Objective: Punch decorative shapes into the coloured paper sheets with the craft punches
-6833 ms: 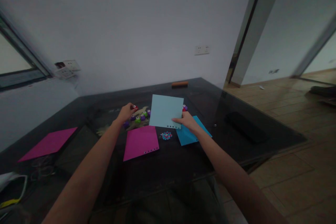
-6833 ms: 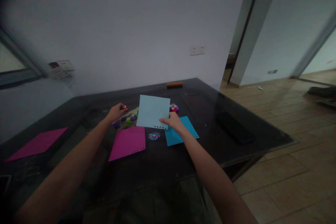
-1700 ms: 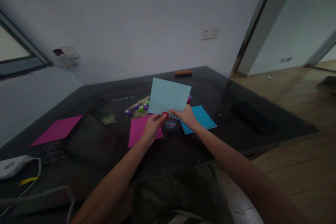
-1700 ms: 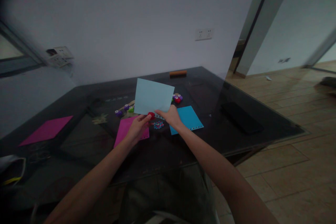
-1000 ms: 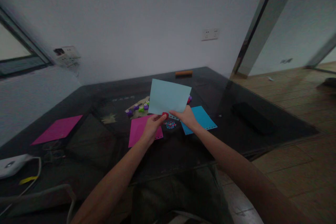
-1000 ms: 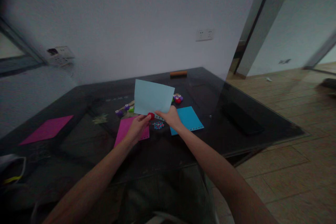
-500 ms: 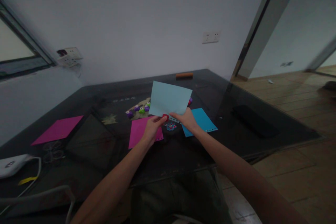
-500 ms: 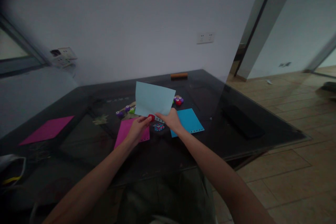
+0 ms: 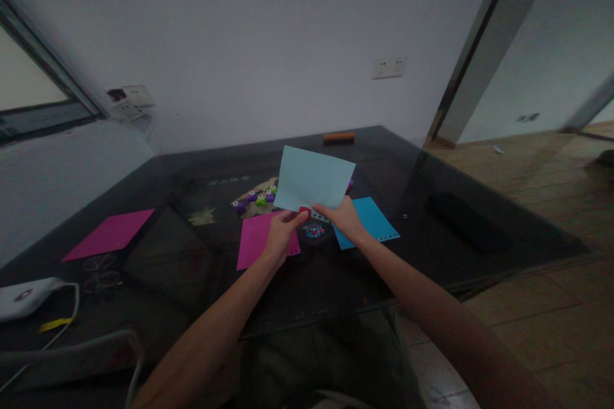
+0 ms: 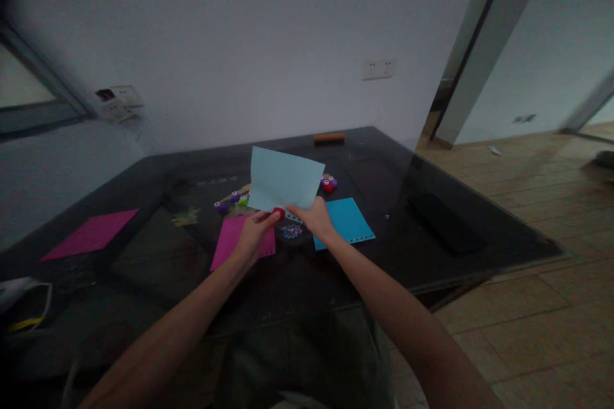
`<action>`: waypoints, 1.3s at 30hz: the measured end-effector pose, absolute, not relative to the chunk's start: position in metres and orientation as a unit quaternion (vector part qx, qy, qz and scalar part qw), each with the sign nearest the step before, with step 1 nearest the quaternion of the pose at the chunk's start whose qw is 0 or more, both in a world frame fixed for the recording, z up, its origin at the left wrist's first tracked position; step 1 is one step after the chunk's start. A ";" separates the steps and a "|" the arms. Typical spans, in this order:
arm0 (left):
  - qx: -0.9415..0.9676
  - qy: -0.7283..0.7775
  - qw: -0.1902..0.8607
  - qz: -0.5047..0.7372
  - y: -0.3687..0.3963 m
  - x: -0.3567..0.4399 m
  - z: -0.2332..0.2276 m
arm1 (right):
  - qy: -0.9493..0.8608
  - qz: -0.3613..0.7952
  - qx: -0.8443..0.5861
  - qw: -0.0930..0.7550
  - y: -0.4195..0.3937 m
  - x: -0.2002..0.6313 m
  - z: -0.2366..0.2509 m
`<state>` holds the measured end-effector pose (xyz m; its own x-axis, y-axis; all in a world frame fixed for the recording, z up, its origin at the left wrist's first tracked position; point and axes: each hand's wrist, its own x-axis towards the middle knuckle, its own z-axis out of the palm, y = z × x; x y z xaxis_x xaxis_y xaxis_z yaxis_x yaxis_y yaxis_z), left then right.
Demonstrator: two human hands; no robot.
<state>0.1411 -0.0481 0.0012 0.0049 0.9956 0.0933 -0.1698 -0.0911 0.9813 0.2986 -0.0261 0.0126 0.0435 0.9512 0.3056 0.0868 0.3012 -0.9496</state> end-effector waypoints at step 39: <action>0.503 0.420 0.521 0.547 -0.042 0.139 -0.003 | -0.574 0.372 -0.448 0.576 -0.025 0.299 0.010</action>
<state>0.1391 -0.0425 -0.0032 0.0482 0.9924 0.1130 -0.1478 -0.1048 0.9834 0.2991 -0.0247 0.0095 0.0660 0.9424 0.3279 0.0859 0.3220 -0.9428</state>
